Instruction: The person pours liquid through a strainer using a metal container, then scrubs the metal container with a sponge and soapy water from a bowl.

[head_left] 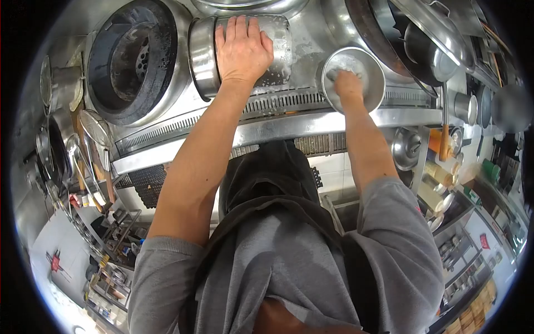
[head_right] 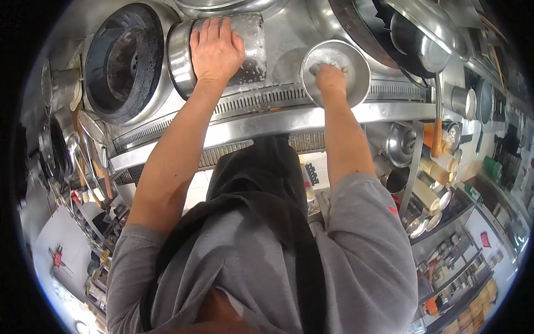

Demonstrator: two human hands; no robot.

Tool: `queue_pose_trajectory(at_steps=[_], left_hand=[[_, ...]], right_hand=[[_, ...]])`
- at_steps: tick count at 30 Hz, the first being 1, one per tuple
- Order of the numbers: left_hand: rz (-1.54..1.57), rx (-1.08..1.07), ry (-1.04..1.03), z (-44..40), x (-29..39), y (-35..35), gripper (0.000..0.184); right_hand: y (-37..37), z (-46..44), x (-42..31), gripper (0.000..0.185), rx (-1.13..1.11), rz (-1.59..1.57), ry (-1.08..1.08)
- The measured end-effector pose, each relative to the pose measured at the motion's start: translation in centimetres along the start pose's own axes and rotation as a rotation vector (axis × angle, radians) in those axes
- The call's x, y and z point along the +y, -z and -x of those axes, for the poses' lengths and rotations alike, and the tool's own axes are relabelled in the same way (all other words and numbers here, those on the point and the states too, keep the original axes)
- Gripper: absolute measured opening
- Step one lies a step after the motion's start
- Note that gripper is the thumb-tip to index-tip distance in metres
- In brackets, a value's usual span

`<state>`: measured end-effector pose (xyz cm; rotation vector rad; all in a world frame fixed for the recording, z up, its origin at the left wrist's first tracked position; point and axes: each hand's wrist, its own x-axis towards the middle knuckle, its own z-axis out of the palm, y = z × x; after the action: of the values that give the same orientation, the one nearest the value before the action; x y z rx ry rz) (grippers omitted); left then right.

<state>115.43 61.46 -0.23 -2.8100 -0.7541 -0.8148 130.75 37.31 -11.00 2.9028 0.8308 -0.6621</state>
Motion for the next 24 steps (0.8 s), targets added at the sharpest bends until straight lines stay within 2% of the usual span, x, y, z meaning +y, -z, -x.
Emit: queue_pose_trajectory(at_steps=[1, 3, 4, 5, 7, 9, 11, 15, 17, 18, 19, 22, 23, 24], left_hand=[[0.008, 0.008, 0.0, 0.0, 0.0, 0.0, 0.035], [0.023, 0.016, 0.005, 0.1, 0.4, 0.0, 0.034], [0.016, 0.003, 0.011, 0.1, 0.4, 0.1, 0.034], [0.008, -0.006, 0.016, 0.1, 0.4, 0.2, 0.034], [0.003, -0.01, 0.025, 0.0, 0.5, 0.4, 0.033], [0.009, -0.007, 0.017, 0.0, 0.5, 0.4, 0.033], [0.0, 0.002, 0.03, -0.2, 0.5, 0.3, 0.032], [0.0, 0.011, 0.045, 0.1, 0.5, 0.3, 0.032], [-0.023, 0.009, 0.067, 0.1, 0.3, 0.2, 0.031], [0.0, 0.009, 0.069, 0.2, 0.3, 0.2, 0.032], [0.024, 0.008, 0.067, 0.3, 0.3, 0.1, 0.032], [0.02, -0.009, 0.082, 0.4, 0.3, 0.3, 0.032], [0.035, -0.003, 0.08, 0.3, 0.3, 0.4, 0.032], [0.032, -0.008, 0.085, 0.3, 0.4, 0.4, 0.031]], right_hand=[[-0.3, -0.2, -0.8, 0.022, -0.004, -0.003, 0.006], [-0.4, -0.1, -1.3, 0.021, -0.147, 0.032, 0.143], [0.0, 0.5, -0.1, 0.022, -0.089, 0.031, 0.315], [0.3, 0.7, 1.3, 0.022, -0.087, 0.036, 0.315], [1.2, 0.9, 2.6, 0.023, -0.186, 0.072, 0.123], [2.1, 1.0, 2.5, 0.025, -0.173, 0.071, 0.104], [5.1, 3.0, 0.7, 0.026, 0.089, -0.219, 0.058], [4.3, 3.9, 1.6, 0.028, 0.123, -0.214, 0.053], [6.0, 4.7, 0.5, 0.03, 0.479, -0.454, 0.074], [7.5, 5.0, -0.2, 0.03, 0.431, -0.587, 0.102], [9.1, 5.5, -1.5, 0.03, 0.422, -0.586, 0.116], [10.4, 6.4, -5.2, 0.032, 0.442, -0.714, 0.481], [10.5, 6.5, -6.7, 0.032, 0.443, -0.716, 0.491], [10.5, 6.5, -8.3, 0.028, 0.455, -0.71, 0.592]])
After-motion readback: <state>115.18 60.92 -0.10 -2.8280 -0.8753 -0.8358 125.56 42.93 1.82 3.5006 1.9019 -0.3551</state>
